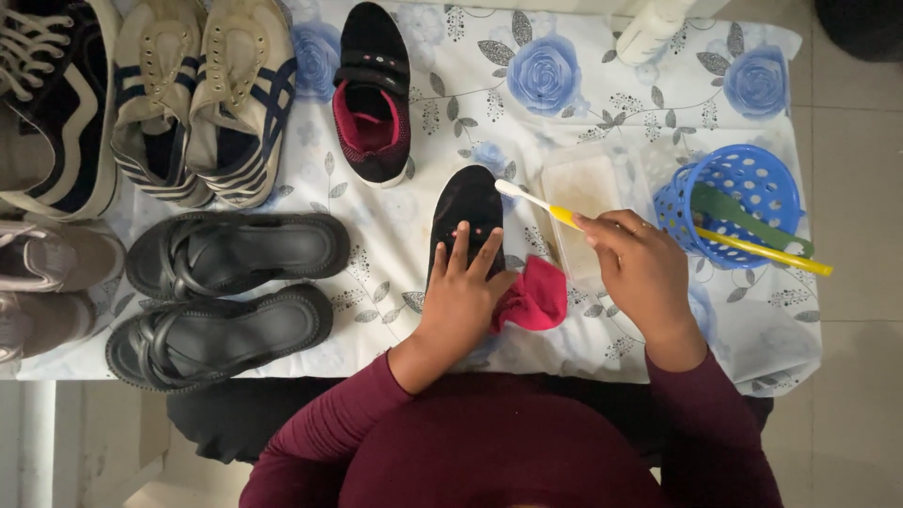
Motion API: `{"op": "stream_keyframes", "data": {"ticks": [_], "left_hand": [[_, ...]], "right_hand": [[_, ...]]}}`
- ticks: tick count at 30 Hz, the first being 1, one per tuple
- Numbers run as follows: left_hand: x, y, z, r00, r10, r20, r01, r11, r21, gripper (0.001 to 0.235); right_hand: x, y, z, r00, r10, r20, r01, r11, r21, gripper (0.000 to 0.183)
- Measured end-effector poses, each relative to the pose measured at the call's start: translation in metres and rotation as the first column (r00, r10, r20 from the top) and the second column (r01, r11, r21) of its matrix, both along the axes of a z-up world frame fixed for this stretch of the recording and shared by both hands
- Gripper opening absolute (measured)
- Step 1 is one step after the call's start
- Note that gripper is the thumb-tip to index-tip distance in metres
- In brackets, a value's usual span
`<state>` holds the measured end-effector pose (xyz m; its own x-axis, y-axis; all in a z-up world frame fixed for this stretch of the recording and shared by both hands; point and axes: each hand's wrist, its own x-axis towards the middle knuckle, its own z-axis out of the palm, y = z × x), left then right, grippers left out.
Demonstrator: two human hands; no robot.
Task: The person cleans a black sneaker with pink accents using a pink cloth and a toothbrush. They wipe the shoe's exterior and interior, then dip the toothbrush into a container of liquid to scrub the upper fabric and sole edges.
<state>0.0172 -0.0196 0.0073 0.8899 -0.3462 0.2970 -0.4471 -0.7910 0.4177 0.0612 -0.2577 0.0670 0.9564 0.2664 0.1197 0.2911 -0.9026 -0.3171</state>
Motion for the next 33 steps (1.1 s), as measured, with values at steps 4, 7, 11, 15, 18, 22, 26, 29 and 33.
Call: {"op": "stream_keyframes", "data": {"ticks": [4, 7, 11, 15, 18, 22, 26, 29, 33], "left_hand": [[-0.001, 0.001, -0.002, 0.997, 0.013, 0.078, -0.014, 1.0, 0.012, 0.015], [-0.002, 0.009, -0.003, 0.993, 0.026, 0.117, -0.025, 1.0, -0.014, 0.015], [-0.002, 0.026, -0.016, 0.997, 0.062, 0.036, -0.053, 0.976, -0.212, 0.019], [-0.004, 0.052, -0.016, 0.992, 0.057, -0.113, -0.114, 0.783, -0.611, 0.023], [-0.009, 0.059, -0.013, 0.998, 0.024, -0.055, -0.058, 0.641, -0.765, 0.025], [-0.023, 0.048, -0.022, 0.998, -0.064, 0.001, 0.038, 0.579, -0.814, 0.03], [-0.028, 0.054, -0.008, 0.996, -0.081, 0.041, 0.084, 0.652, -0.753, 0.03], [-0.029, 0.058, -0.01, 0.991, -0.073, 0.113, 0.129, 0.756, -0.642, 0.026], [-0.029, 0.051, -0.007, 0.98, -0.028, 0.195, 0.124, 0.855, -0.504, 0.046]], "right_hand": [[-0.002, -0.003, -0.006, 1.0, 0.001, -0.001, -0.001, 1.0, 0.019, 0.03], [-0.003, -0.003, -0.007, 0.999, 0.018, 0.027, -0.02, 0.998, 0.062, 0.03], [-0.002, -0.003, -0.011, 0.998, 0.038, 0.046, -0.045, 0.985, 0.169, 0.032], [-0.003, 0.006, -0.013, 0.996, 0.053, 0.076, -0.074, 0.949, 0.307, 0.03], [-0.004, 0.009, -0.012, 0.988, 0.1, 0.119, -0.137, 0.923, 0.36, 0.029], [-0.005, 0.01, -0.013, 0.982, 0.137, 0.132, -0.178, 0.91, 0.375, 0.027], [-0.007, 0.006, -0.018, 0.976, 0.165, 0.14, -0.204, 0.918, 0.341, 0.024], [-0.005, 0.0, -0.026, 0.973, 0.176, 0.151, -0.219, 0.91, 0.351, 0.022], [-0.005, 0.005, -0.016, 0.961, 0.233, 0.151, -0.273, 0.892, 0.36, 0.015]]}}
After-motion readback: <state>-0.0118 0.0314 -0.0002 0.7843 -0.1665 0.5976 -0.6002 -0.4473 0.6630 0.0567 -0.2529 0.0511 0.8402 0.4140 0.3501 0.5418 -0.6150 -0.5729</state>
